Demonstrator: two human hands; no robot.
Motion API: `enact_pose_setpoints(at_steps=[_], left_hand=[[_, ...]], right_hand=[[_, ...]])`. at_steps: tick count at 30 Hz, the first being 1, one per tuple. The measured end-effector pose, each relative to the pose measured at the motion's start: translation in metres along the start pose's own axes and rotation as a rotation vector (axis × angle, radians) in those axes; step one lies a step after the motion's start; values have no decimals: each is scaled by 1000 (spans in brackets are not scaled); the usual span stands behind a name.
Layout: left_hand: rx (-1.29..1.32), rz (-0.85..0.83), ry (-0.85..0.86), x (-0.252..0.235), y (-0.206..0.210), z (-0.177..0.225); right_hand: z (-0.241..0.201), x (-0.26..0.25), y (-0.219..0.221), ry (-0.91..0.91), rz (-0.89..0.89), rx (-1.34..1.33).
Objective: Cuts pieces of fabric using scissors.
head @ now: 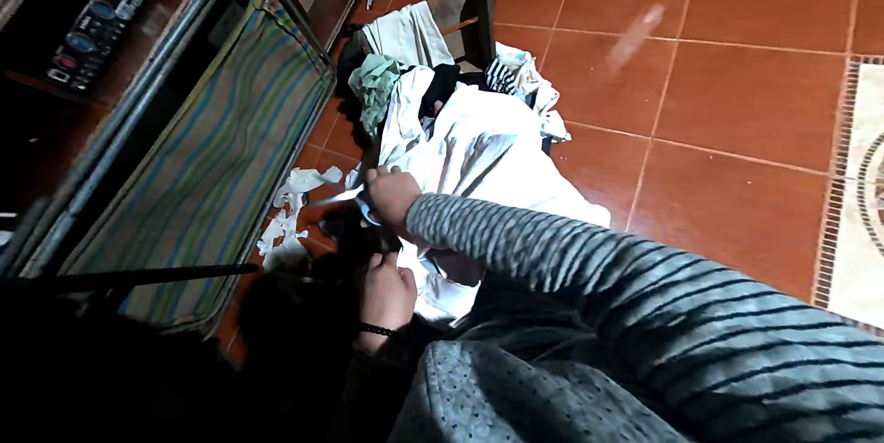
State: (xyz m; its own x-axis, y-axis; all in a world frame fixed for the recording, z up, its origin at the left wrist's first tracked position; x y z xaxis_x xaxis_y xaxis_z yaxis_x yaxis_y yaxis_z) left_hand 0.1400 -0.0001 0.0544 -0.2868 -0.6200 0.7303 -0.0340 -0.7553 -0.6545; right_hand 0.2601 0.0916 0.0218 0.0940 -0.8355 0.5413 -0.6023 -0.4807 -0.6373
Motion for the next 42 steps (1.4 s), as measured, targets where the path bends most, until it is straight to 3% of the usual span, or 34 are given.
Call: enact_pose_setpoints(at_steps=[4,9,14,16,18,20,23,26,28,30,34,37,39,42], left_hand=[[7,-26,-14,-3,-7,-4],[234,155,67,-27,-26,-30],[331,400,202,-27,-99,-3],[439,604,416,-28,-118,14],[609,694,682,-24,-124,34],[859,593,820,-22,-110,56],[1044,222,600,-36,-44,71],[606,-276,364,-60,39,59],[336,-469,377,-59,48,60],[357,-498,372,-52,37,66],[822,-481,398,-57,15,83],[915,-534,425,-58,13,89],[1035,-436,458,-54,15,89],[1490,-316,448,-48,13,81]], right_hand=[[-14,-20,4,66,-35,104],[39,-5,-59,34,117,-162],[105,41,-120,-130,592,-673],[118,84,-131,-274,825,-833],[129,130,-125,-440,1024,-912],[144,170,-99,-488,1125,-944],[188,200,-29,-318,1140,-1047],[234,209,48,14,997,-1090],[240,213,78,129,892,-1150],[238,217,86,137,838,-1182],[227,215,69,53,806,-1141],[223,213,69,-26,801,-1080],[225,215,72,-46,802,-1097],[226,223,78,-56,846,-1168]])
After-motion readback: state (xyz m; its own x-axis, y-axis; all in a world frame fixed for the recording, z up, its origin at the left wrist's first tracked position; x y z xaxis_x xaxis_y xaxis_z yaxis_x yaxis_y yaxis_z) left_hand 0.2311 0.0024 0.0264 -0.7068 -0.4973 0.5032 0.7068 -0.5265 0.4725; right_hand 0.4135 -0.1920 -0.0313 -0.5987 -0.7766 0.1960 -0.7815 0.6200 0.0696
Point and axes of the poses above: each hand's wrist, its own x-axis away from the middle knuckle, its own y-axis out of the palm, z = x × y, the point moved 2 cm from there along -x, towards the middle knuckle, and after that the axes turned 15 degrees about -z, right-handed, at the moved point
